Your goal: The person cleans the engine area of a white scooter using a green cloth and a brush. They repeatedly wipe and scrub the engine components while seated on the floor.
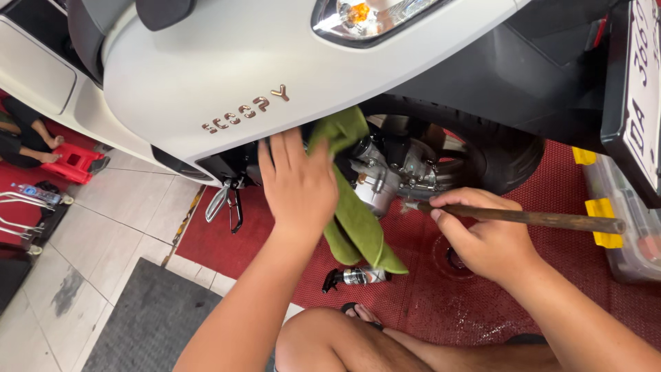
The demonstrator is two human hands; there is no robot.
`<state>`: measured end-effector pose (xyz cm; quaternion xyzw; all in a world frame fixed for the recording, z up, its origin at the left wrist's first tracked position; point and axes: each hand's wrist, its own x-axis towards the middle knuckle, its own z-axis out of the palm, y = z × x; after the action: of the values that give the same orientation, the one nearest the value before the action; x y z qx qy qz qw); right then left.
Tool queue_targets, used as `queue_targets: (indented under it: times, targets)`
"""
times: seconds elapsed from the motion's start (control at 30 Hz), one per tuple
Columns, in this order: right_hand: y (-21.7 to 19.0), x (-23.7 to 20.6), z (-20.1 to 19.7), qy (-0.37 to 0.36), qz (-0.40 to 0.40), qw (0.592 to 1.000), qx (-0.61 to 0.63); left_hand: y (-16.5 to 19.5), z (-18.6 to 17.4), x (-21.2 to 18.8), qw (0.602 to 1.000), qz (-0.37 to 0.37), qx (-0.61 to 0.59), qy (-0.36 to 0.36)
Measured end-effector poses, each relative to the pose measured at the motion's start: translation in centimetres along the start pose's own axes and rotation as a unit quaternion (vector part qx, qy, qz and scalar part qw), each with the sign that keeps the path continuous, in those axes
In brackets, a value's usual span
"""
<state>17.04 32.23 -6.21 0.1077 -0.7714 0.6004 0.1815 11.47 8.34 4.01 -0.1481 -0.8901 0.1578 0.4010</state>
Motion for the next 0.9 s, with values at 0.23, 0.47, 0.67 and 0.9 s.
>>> queue_targets:
  times: [0.23, 0.47, 0.67, 0.9]
  targets:
    - [0.1, -0.1, -0.2, 0.013, -0.016, 0.999, -0.028, 0.1, 2.8, 2.5, 0.995, -0.084, -0.006, 0.043]
    - [0.5, 0.3, -0.9, 0.015, 0.035, 0.999, -0.003, 0.1, 2.7, 1.7, 0.994, -0.094, 0.025, 0.043]
    - [-0.7, -0.4, -1.3, 0.012, -0.085, 0.996, -0.006, 1.2, 2.7, 4.0, 0.969, -0.045, 0.167, -0.174]
    - [-1.5, -0.6, -2.4, -0.013, 0.036, 0.999, -0.014, 1.3, 1.1, 2.3, 0.947, 0.087, 0.245, -0.189]
